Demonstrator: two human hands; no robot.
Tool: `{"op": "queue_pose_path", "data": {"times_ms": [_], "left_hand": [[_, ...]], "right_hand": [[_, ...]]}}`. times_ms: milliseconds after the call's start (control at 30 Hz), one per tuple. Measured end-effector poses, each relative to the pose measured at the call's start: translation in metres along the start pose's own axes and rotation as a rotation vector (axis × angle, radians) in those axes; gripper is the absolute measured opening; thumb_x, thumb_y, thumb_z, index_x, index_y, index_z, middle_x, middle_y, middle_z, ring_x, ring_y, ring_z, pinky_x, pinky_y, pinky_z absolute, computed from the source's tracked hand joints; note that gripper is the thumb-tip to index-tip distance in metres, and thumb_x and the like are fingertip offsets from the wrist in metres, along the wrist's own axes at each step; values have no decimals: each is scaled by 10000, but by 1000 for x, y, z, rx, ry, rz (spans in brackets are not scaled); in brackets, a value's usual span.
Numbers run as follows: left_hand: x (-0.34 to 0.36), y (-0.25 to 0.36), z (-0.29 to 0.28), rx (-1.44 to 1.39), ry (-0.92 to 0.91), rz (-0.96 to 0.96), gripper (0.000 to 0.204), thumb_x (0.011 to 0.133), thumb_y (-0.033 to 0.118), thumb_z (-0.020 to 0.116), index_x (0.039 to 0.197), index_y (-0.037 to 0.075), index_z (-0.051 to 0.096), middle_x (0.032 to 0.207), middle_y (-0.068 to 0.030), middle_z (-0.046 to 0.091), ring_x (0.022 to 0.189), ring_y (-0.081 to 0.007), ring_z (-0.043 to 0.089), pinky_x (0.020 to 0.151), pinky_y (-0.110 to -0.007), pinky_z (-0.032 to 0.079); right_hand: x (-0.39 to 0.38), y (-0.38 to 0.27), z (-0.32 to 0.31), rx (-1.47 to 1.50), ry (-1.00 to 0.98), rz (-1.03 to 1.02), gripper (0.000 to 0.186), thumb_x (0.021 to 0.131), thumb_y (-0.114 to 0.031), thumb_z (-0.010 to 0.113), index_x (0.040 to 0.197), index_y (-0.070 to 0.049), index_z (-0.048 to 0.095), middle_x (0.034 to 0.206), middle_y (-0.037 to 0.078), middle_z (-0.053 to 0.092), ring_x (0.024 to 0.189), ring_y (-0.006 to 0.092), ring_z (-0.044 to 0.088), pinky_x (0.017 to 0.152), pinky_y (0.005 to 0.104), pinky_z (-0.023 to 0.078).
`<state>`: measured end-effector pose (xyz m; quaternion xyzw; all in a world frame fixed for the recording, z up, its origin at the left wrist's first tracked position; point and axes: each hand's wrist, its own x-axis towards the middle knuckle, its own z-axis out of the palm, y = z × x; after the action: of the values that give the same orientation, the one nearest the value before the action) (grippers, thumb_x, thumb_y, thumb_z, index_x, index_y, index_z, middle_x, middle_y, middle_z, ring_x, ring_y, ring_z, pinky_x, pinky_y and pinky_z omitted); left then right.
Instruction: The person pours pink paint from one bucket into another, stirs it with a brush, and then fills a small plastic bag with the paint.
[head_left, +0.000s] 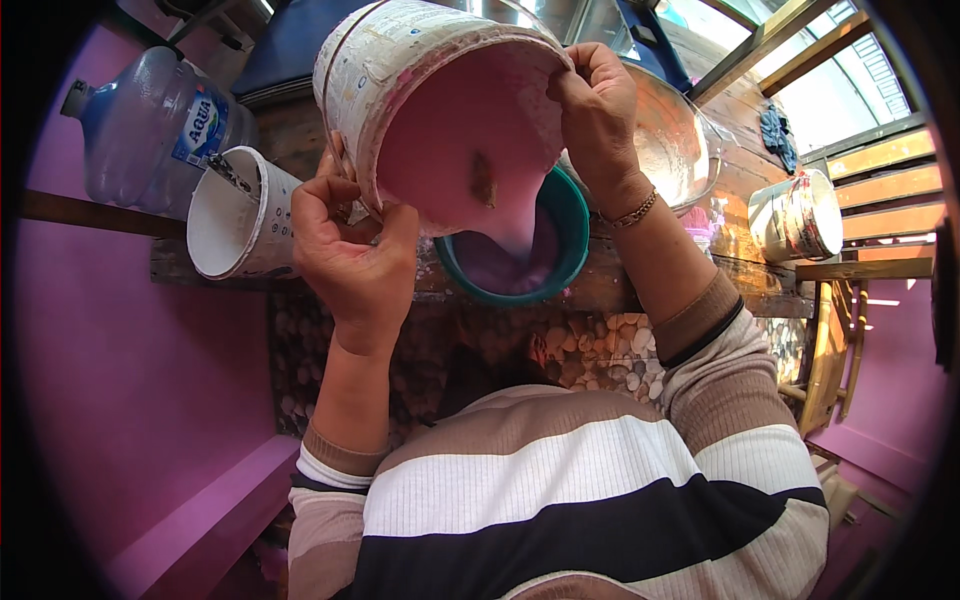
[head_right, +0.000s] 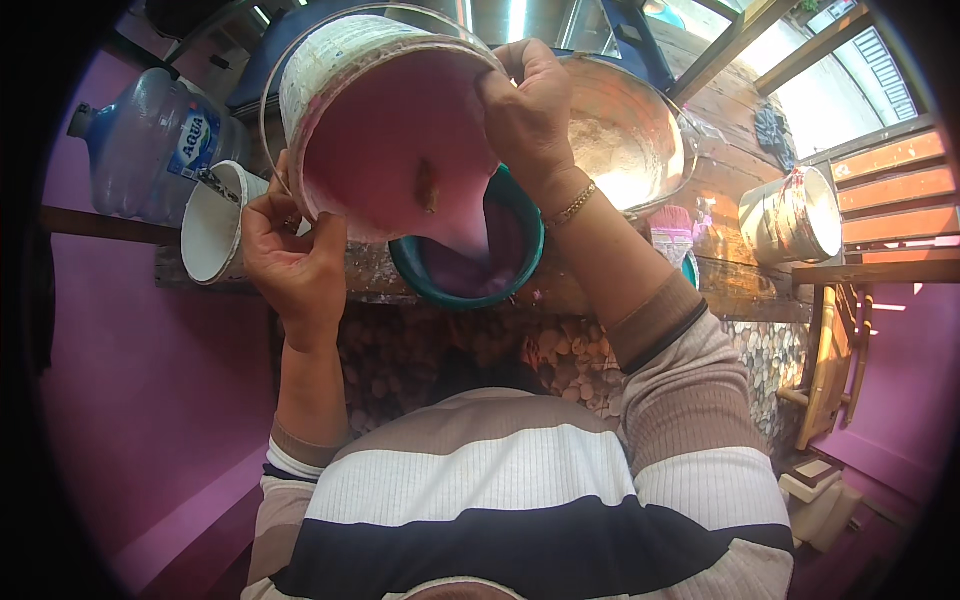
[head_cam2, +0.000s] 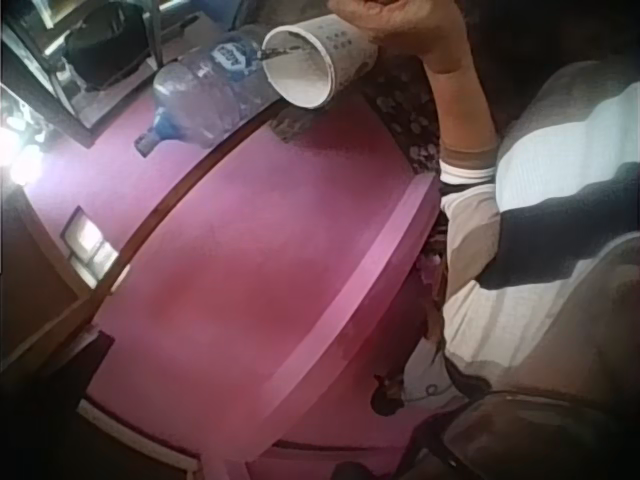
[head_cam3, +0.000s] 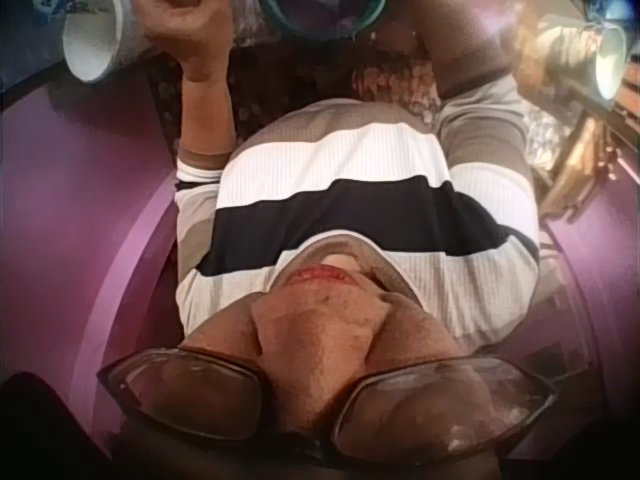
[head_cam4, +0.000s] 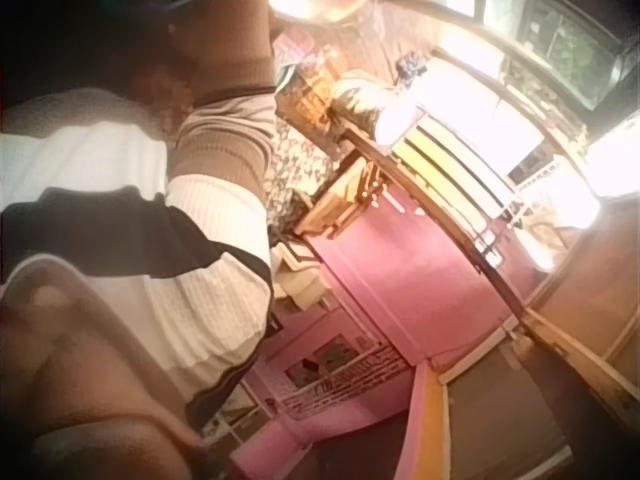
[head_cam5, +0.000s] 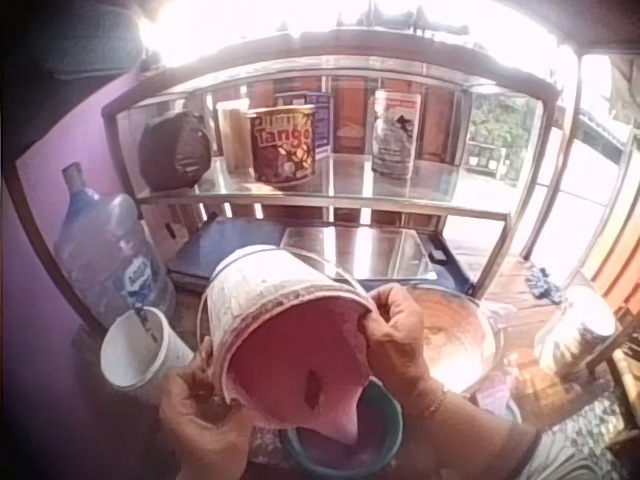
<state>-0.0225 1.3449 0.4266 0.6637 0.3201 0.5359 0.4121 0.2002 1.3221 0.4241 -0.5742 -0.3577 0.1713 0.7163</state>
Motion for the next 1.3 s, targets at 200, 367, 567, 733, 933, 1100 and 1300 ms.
{"op": "queue_pose_path", "data": {"times_ms": [200,367,567,733,933,1100,1300], "left_hand": [[-1,-2,0,-5,-18,41,313,798,-106,668,1010,-29,452,1339,-313,477,1314,-318,453,987,-355,495],[-3,-4,0,-16,-22,48,314,808,-97,683,1010,-32,451,1338,-317,473,1325,-323,439,1001,-370,493],[-3,-1,3,14,-11,53,308,814,-89,688,1005,-34,453,1327,-315,482,1322,-326,441,1000,-379,499],[-5,-1,3,12,-17,66,305,816,-85,690,1001,-39,451,1338,-324,471,1320,-332,443,992,-382,506],[-6,1,5,34,-24,69,310,813,-81,689,994,-42,440,1347,-337,460,1305,-334,455,933,-379,550],[-9,6,8,100,-22,44,316,800,-88,688,979,-41,432,1343,-359,457,1265,-342,495,860,-359,592],[-12,4,9,100,-30,166,326,780,-93,692,958,-31,427,1341,-369,458,1220,-348,536,808,-333,608]], "right_hand": [[-1,6,-5,-30,9,-63,92,833,-73,606,860,9,572,773,50,609,651,74,538,558,238,460],[-9,-3,-7,20,-55,52,64,926,-89,583,940,-38,548,814,-18,563,724,34,493,666,178,422],[-8,1,-9,91,-24,17,78,840,-37,601,884,-12,541,786,20,583,666,54,518,575,218,454],[-9,2,-14,94,-49,26,84,854,-40,601,899,-13,536,800,22,585,677,51,523,590,215,458],[-9,3,-20,90,-102,41,75,892,-48,583,944,-31,531,822,0,573,715,40,512,653,195,446],[-9,4,-27,121,-172,73,92,906,-35,565,990,-45,529,848,-15,570,744,35,510,707,185,441],[-13,0,-36,115,-223,108,195,858,28,549,1044,-26,528,915,8,600,804,53,562,760,204,467]]}}
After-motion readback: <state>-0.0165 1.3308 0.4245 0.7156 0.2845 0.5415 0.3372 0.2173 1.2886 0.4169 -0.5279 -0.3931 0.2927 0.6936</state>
